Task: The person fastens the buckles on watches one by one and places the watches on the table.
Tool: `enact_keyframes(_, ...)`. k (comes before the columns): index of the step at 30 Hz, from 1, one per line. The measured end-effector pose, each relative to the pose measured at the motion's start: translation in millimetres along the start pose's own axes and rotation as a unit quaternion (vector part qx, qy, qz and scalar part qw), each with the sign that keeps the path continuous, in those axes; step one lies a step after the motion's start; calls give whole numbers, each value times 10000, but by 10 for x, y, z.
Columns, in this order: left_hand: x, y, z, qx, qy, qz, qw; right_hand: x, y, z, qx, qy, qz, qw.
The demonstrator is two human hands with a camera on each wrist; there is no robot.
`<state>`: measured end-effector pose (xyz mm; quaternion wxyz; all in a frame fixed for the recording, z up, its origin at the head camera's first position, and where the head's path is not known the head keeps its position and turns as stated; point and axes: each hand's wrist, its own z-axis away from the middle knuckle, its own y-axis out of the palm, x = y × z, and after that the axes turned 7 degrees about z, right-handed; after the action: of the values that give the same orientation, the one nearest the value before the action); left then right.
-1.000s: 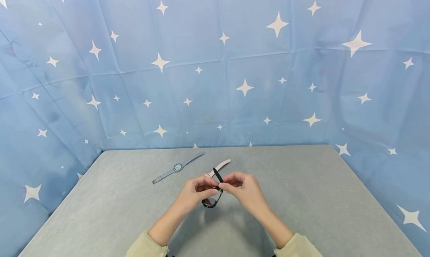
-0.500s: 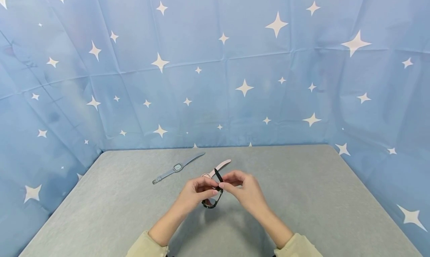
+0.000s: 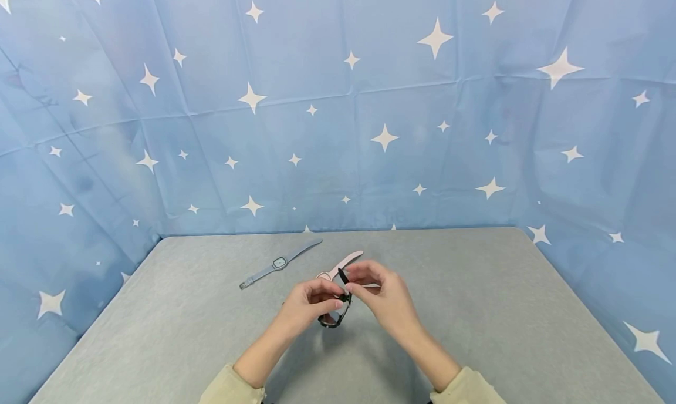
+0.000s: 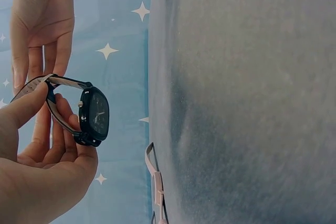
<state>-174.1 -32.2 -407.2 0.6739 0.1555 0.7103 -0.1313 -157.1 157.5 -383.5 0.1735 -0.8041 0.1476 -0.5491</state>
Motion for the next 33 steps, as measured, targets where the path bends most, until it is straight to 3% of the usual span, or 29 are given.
enact_keyframes(33,9,-7,13,-113,14,-67,9999,20,-5,6,-29,-61,231,9997)
